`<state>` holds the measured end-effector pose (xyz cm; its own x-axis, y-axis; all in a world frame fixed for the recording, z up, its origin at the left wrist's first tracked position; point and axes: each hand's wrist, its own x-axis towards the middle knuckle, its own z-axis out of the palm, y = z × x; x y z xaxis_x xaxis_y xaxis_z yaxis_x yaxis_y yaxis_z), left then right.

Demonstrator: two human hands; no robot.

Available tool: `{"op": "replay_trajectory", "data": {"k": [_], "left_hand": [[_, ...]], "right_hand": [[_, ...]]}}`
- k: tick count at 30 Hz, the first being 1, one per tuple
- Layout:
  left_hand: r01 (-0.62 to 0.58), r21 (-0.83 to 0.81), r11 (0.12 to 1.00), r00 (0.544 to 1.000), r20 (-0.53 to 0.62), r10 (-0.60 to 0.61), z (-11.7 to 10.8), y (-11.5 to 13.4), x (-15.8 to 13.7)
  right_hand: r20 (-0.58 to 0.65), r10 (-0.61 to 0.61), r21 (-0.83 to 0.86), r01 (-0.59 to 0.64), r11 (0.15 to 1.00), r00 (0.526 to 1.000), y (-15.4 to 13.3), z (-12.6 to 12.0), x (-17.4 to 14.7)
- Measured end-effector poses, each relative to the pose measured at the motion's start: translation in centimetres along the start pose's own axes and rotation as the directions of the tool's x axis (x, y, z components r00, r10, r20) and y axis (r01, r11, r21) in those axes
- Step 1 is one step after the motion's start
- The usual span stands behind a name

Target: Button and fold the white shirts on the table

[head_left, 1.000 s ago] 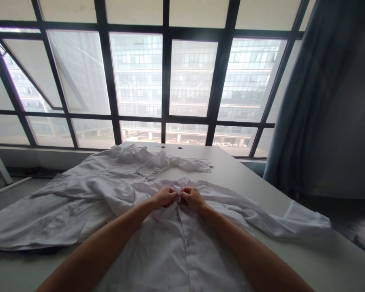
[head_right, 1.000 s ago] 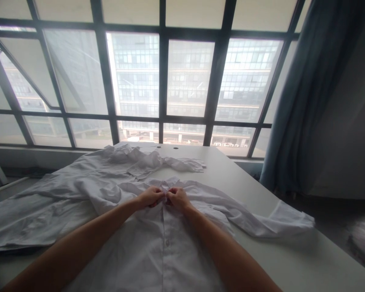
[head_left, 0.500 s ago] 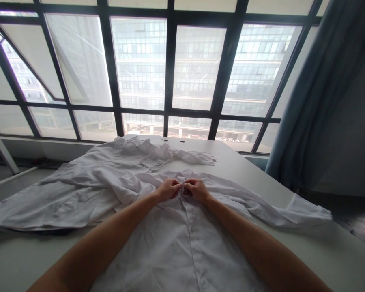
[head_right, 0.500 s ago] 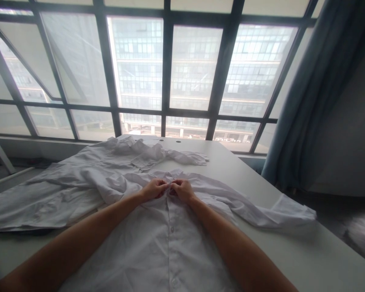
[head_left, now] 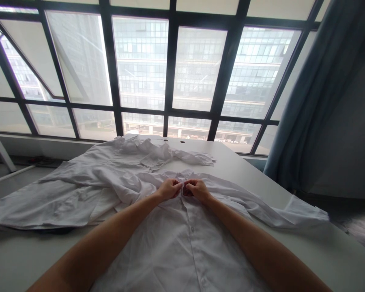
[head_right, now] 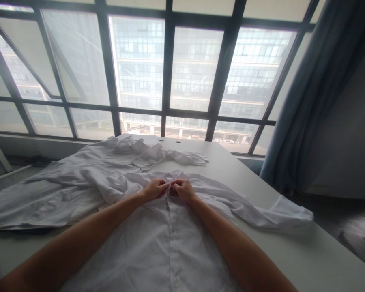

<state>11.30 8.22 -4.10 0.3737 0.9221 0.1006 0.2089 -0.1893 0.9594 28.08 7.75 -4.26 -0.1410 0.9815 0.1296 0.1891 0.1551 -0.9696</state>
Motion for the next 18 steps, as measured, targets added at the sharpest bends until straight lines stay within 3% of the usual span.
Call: {"op": "replay_trajectory", "data": {"k": [8, 18], "left_hand": [[0.054, -0.072, 0.996, 0.998, 0.046, -0.051, -0.31, 0.25, -0.11], [0.099, -0.085, 0.991, 0.995, 0.016, -0.098, -0.16, 0.41, -0.13]], "right_hand": [[0.058, -0.065, -0.001, 0.065, 0.998, 0.996, 0.03, 0.13, -0.01], [0.051, -0.168, -0.146, 0.174, 0.974, 0.984, 0.77, 0.35, 0.17]]}}
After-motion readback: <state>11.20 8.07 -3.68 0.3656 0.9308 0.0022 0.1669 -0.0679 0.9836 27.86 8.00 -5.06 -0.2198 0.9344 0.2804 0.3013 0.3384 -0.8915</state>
